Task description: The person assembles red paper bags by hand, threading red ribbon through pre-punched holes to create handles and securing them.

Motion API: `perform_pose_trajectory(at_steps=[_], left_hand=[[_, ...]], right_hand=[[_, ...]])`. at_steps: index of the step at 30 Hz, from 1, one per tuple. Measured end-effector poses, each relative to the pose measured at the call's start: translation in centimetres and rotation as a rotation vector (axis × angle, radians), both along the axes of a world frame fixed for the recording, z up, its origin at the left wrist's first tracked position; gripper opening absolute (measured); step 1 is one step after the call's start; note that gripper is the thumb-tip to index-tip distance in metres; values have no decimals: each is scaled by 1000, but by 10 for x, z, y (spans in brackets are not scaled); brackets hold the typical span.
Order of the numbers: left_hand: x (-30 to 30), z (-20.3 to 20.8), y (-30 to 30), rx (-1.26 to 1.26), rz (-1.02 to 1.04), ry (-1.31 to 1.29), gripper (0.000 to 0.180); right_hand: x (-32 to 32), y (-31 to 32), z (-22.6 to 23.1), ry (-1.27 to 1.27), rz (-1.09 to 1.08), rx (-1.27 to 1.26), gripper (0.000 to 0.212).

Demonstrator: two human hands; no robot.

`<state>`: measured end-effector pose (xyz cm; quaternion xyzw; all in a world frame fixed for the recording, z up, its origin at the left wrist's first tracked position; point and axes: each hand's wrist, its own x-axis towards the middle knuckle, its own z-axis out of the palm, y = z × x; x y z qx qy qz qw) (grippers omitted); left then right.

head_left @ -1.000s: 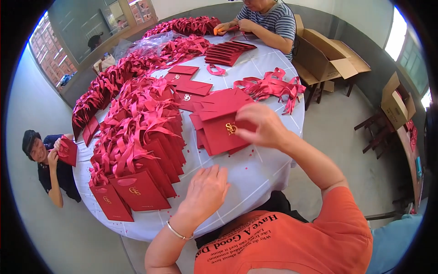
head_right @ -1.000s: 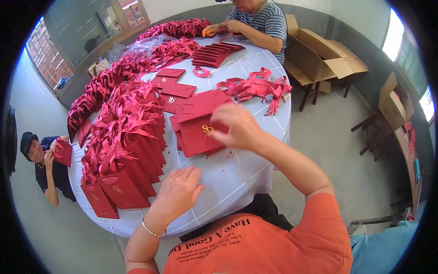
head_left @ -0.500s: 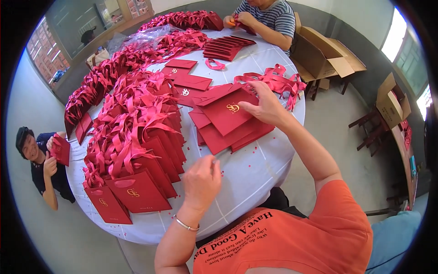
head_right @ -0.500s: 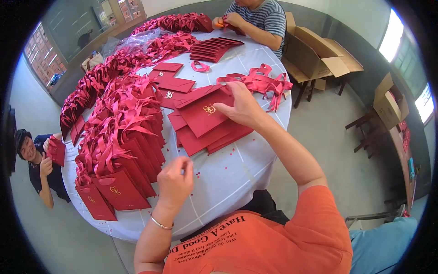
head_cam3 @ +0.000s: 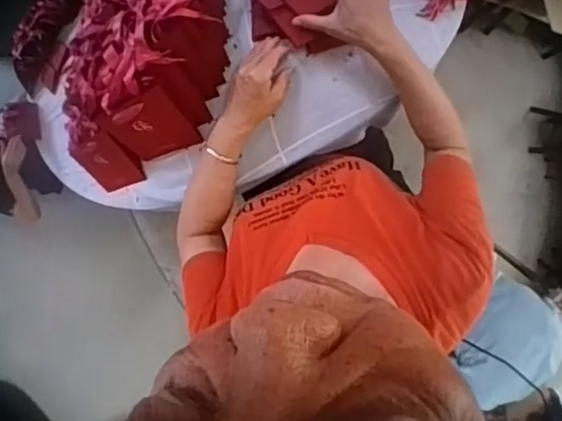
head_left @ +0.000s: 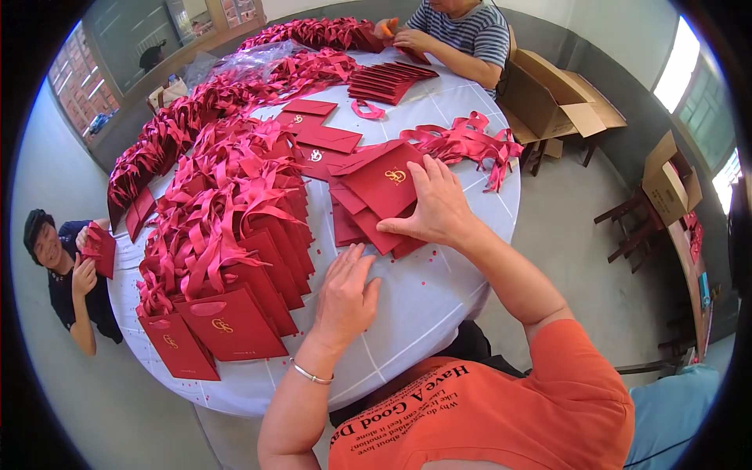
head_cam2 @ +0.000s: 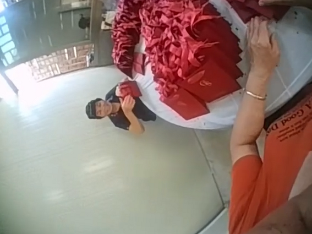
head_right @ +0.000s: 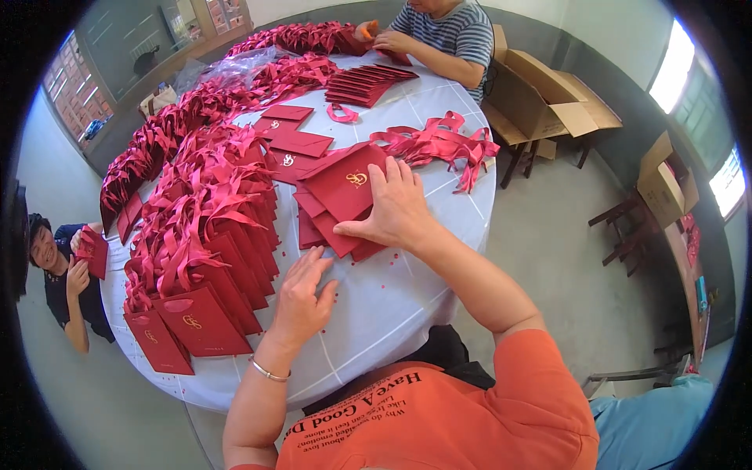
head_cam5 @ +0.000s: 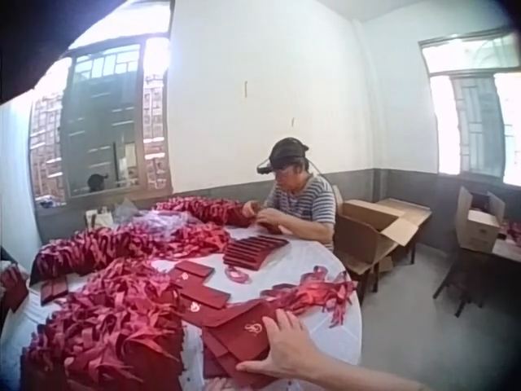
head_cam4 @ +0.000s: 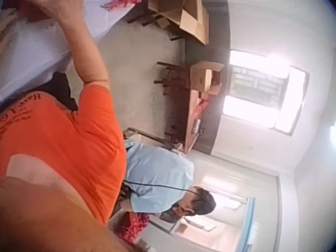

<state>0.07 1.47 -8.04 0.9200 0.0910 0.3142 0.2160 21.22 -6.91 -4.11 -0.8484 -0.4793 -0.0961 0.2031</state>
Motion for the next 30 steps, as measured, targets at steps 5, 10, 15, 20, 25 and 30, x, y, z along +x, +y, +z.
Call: perform_pose_trajectory(at_steps=[5, 10, 15, 20, 25, 30], left_hand=[[-12, 13, 7, -123, 144, -203, 29], [-23, 28, 16, -339, 123, -472, 33], [-21, 39, 11, -202, -71, -129, 56], [-17, 29, 6, -103, -71, 102, 63], [-23, 32, 8, -78, 28, 46, 59], [-25, 39, 6, -279, 203, 108, 60]], right_hand=[[16, -22, 10, 268, 232, 126, 112], [-2, -66, 37, 344, 815, -15, 119], [-30, -61, 46, 300, 1133, -249, 109], [-24, -54, 38, 322, 1150, -246, 99], [-25, -74, 18, 395, 829, -100, 83], [-40, -86, -2, 633, 602, 83, 52]])
